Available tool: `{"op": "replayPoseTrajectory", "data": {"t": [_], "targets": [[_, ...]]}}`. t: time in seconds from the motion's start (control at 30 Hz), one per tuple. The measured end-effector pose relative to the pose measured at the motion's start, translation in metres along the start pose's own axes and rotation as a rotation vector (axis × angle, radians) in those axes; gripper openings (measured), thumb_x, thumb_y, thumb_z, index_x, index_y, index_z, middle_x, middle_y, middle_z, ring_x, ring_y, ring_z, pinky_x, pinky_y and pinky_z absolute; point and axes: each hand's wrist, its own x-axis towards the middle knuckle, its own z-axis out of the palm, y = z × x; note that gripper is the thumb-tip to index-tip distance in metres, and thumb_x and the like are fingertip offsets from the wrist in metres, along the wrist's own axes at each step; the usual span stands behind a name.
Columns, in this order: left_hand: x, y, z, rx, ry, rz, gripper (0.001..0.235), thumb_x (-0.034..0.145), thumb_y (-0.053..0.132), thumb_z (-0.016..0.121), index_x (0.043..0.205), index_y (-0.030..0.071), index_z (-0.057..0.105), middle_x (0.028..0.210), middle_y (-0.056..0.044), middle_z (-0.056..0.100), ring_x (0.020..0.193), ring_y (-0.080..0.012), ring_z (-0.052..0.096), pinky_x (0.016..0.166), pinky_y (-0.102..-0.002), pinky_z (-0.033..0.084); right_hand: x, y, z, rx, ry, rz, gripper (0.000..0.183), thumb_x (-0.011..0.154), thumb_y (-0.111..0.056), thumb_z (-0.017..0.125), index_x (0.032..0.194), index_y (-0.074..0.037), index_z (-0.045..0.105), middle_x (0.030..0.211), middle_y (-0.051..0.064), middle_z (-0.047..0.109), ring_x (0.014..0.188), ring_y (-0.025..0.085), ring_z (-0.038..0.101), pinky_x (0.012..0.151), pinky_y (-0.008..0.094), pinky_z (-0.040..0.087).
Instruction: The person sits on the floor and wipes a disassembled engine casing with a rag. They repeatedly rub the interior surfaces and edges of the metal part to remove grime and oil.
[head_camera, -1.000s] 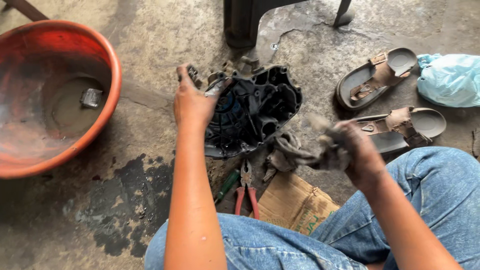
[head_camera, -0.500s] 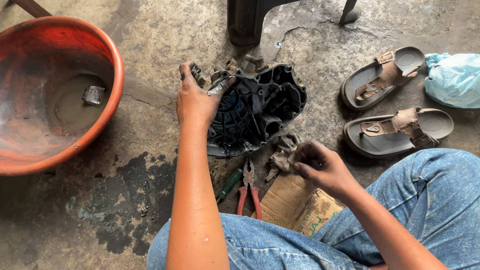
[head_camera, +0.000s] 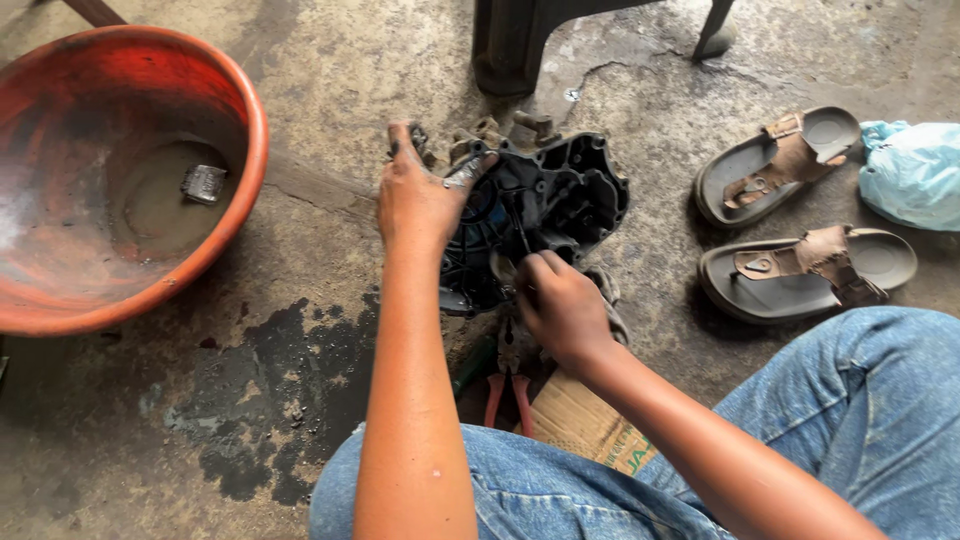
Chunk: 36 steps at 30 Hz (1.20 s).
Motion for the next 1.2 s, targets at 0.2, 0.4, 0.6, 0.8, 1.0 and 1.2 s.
{"op": "replayPoseTrajectory", "data": {"t": [0.2, 0.4, 0.6, 0.8, 1.0, 1.2], "targets": [[0.001, -0.005, 0.001, -0.025, 0.06, 0.076, 0.119, 0.068, 0.071, 0.085, 0.152, 0.009, 0.028, 0.113, -0.026, 0.069, 0.104, -0.0414, 0.069, 0.086, -0.05, 0.057, 0.005, -0.004, 0.05, 0.023, 0.033, -0.1, 0.027, 0.088, -0.008, 0.07, 0.114, -0.008, 0.066, 0.095, 0.017, 0.072, 0.089, 0.037, 0.069, 0.076, 0.047, 0.054], [-0.002, 0.0, 0.0, -0.069, -0.05, -0.036, 0.117, 0.064, 0.072, 0.078, 0.154, 0.016, 0.027, 0.106, -0.021, 0.07, 0.097, -0.0361, 0.074, 0.078, -0.048, 0.063, -0.001, 0.016, 0.015, 0.005, -0.186, -0.45, 0.043, 0.072, -0.002, 0.067, 0.115, -0.008, 0.071, 0.109, 0.015, 0.075, 0.101, 0.035, 0.07, 0.083, 0.044, 0.056], [-0.004, 0.005, -0.005, -0.026, -0.011, 0.0, 0.126, 0.063, 0.072, 0.082, 0.157, 0.012, 0.022, 0.114, -0.025, 0.067, 0.105, -0.0382, 0.069, 0.086, -0.048, 0.058, 0.015, 0.002, 0.011, -0.032, -0.276, -0.177, 0.034, 0.078, -0.001, 0.065, 0.109, -0.011, 0.076, 0.105, 0.012, 0.074, 0.097, 0.035, 0.069, 0.083, 0.044, 0.056], [-0.01, 0.01, -0.005, -0.036, 0.043, 0.034, 0.121, 0.063, 0.07, 0.085, 0.154, 0.014, 0.028, 0.126, -0.029, 0.06, 0.111, -0.0467, 0.064, 0.089, -0.053, 0.055, 0.012, -0.012, 0.043, 0.011, -0.096, -0.2, 0.037, 0.063, -0.002, 0.065, 0.098, -0.004, 0.074, 0.098, 0.015, 0.069, 0.094, 0.039, 0.065, 0.079, 0.046, 0.053], [-0.013, 0.011, -0.009, -0.047, 0.063, 0.059, 0.116, 0.066, 0.066, 0.087, 0.151, 0.011, 0.031, 0.121, -0.029, 0.062, 0.111, -0.0456, 0.064, 0.09, -0.052, 0.054, 0.026, 0.002, 0.033, -0.18, -0.279, -0.198, 0.026, 0.07, -0.007, 0.068, 0.093, -0.013, 0.077, 0.094, 0.008, 0.068, 0.097, 0.032, 0.067, 0.083, 0.044, 0.054], [-0.012, 0.008, -0.016, -0.071, 0.015, 0.013, 0.106, 0.069, 0.049, 0.087, 0.152, 0.013, 0.032, 0.118, -0.025, 0.065, 0.108, -0.0424, 0.067, 0.09, -0.051, 0.055, 0.003, -0.015, 0.033, -0.147, 0.031, -0.284, 0.04, 0.054, -0.004, 0.068, 0.092, -0.009, 0.078, 0.097, 0.015, 0.068, 0.091, 0.039, 0.064, 0.077, 0.049, 0.05]]}}
